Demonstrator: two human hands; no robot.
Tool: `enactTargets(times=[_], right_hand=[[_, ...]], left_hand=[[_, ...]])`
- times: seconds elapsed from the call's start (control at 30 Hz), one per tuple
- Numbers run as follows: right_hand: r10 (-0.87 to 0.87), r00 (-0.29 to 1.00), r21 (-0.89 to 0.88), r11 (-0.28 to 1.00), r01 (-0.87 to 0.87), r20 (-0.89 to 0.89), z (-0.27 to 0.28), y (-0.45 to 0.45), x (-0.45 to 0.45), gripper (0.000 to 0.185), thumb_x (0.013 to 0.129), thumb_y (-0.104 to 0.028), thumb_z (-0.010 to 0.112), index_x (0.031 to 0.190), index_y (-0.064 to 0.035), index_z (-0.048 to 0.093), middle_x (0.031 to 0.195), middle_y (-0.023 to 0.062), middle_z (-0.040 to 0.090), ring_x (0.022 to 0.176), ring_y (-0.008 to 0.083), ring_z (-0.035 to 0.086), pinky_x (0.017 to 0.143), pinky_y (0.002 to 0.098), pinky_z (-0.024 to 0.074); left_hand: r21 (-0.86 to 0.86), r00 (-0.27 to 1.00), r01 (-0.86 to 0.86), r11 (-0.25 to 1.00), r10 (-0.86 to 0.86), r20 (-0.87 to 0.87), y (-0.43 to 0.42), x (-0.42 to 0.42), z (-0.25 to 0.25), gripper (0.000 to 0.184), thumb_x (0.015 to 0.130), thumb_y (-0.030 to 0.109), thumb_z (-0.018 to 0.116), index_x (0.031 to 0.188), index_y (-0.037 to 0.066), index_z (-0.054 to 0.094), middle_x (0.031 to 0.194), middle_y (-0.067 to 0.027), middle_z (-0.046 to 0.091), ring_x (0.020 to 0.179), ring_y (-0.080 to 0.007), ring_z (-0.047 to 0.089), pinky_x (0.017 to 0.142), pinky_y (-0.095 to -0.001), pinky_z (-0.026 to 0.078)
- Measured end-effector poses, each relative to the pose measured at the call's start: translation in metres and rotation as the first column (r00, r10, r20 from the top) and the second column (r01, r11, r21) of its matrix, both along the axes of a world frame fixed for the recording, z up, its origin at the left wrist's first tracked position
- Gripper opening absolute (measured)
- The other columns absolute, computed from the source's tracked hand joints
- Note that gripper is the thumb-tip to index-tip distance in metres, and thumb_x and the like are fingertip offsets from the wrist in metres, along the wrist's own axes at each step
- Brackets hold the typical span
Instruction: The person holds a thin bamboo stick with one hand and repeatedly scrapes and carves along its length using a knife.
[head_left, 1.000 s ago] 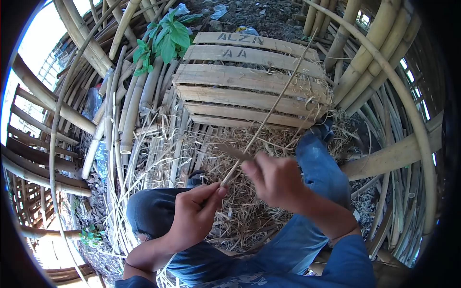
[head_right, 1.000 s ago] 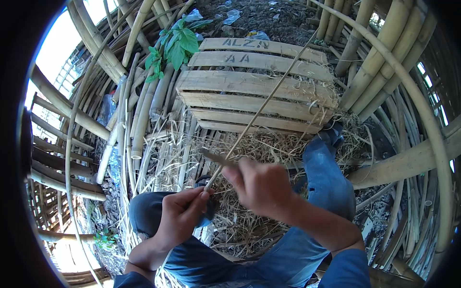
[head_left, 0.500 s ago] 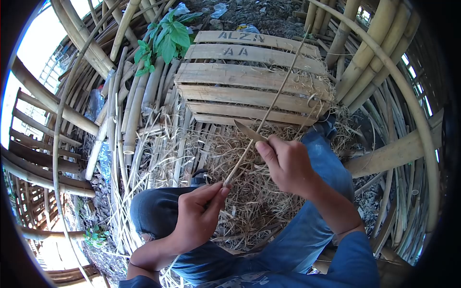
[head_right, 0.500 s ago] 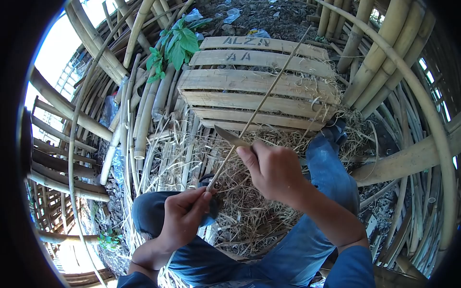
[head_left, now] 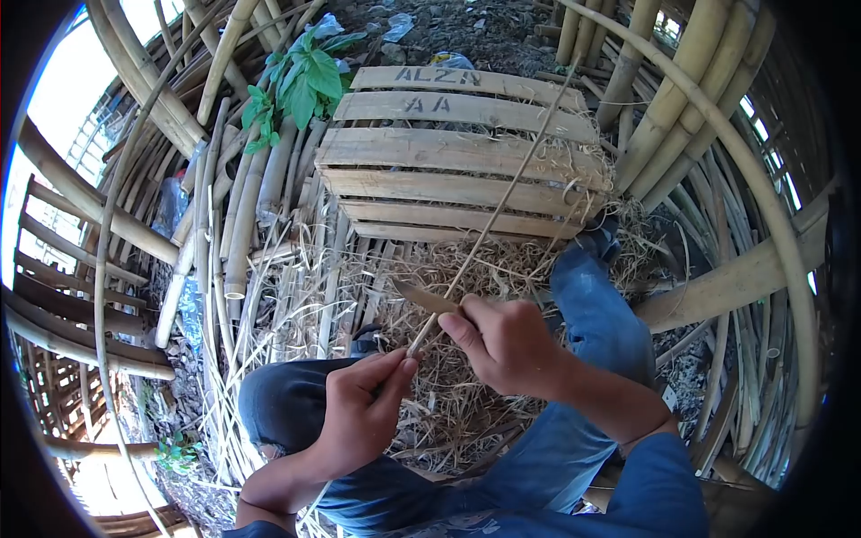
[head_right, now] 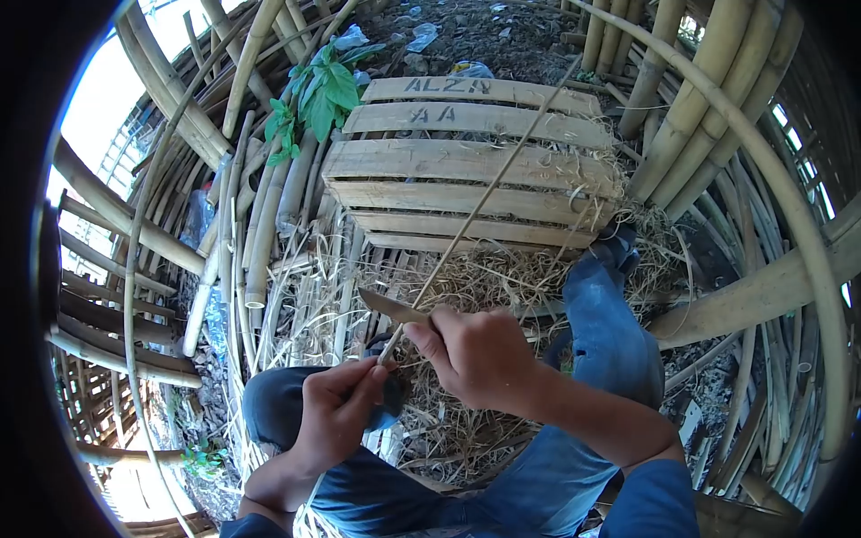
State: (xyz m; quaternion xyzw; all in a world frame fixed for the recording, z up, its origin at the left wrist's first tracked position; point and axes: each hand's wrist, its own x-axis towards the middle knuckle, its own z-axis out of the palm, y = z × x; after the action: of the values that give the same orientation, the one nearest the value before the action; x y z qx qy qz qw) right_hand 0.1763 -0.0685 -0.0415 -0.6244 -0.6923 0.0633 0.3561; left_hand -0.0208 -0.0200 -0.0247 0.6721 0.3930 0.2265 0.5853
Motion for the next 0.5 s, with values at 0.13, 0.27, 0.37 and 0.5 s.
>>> enactTargets(times=[0.13,0.27,0.37,0.5], right_hand=[[-0.234,0.965,-0.215,0.955,0.205,-0.119,0.015,0.013,0.030,0.047,0.098,-0.035,0.038,0.070,-0.0025,0.056,0.041,0.0100,0.048,0.035,0.0256,0.053,0.035,0.0379,0.0406],[-0.156,0.987,-0.276,0.951,0.140,-0.038,0.005,0.005,0.015,0.042,0.098,-0.032,0.042,0.073,-0.0015,0.056,0.046,0.0103,0.050,0.040,0.0250,0.056,0.038,0.0361,0.0397],[-0.127,0.989,-0.180,0.977,0.111,-0.080,0.007,0.009,0.014,0.051,0.099,-0.041,0.032,0.075,-0.0037,0.058,0.042,0.0060,0.048,0.036,0.0222,0.053,0.036,0.0366,0.0434],[-0.215,0.972,-0.296,0.938,0.178,-0.097,0.006,0.015,0.030,0.053,0.099,-0.043,0.029,0.075,-0.0049,0.057,0.042,0.0039,0.047,0.035,0.0201,0.052,0.036,0.0352,0.0433]], left_hand=[[-0.003,1.000,0.007,1.000,-0.007,-0.009,-0.002,-0.003,0.004,0.018,0.091,0.006,0.056,0.101,-0.007,0.064,0.064,-0.0044,0.055,0.058,-0.0056,0.046,0.052,-0.0224,0.037],[-0.039,1.000,0.007,0.999,-0.007,-0.010,0.000,-0.002,-0.001,0.017,0.091,0.006,0.056,0.101,-0.007,0.064,0.064,-0.0032,0.054,0.058,-0.0048,0.044,0.051,-0.0220,0.036],[-0.032,0.999,0.002,0.999,-0.003,-0.035,-0.001,-0.001,0.005,0.018,0.092,0.007,0.055,0.100,-0.007,0.063,0.064,-0.0017,0.052,0.058,-0.0044,0.042,0.051,-0.0217,0.035],[-0.056,1.000,0.011,0.998,-0.012,-0.020,-0.003,-0.001,0.009,0.019,0.093,0.007,0.055,0.101,-0.007,0.063,0.064,0.0005,0.051,0.058,-0.0035,0.041,0.051,-0.0210,0.035]])
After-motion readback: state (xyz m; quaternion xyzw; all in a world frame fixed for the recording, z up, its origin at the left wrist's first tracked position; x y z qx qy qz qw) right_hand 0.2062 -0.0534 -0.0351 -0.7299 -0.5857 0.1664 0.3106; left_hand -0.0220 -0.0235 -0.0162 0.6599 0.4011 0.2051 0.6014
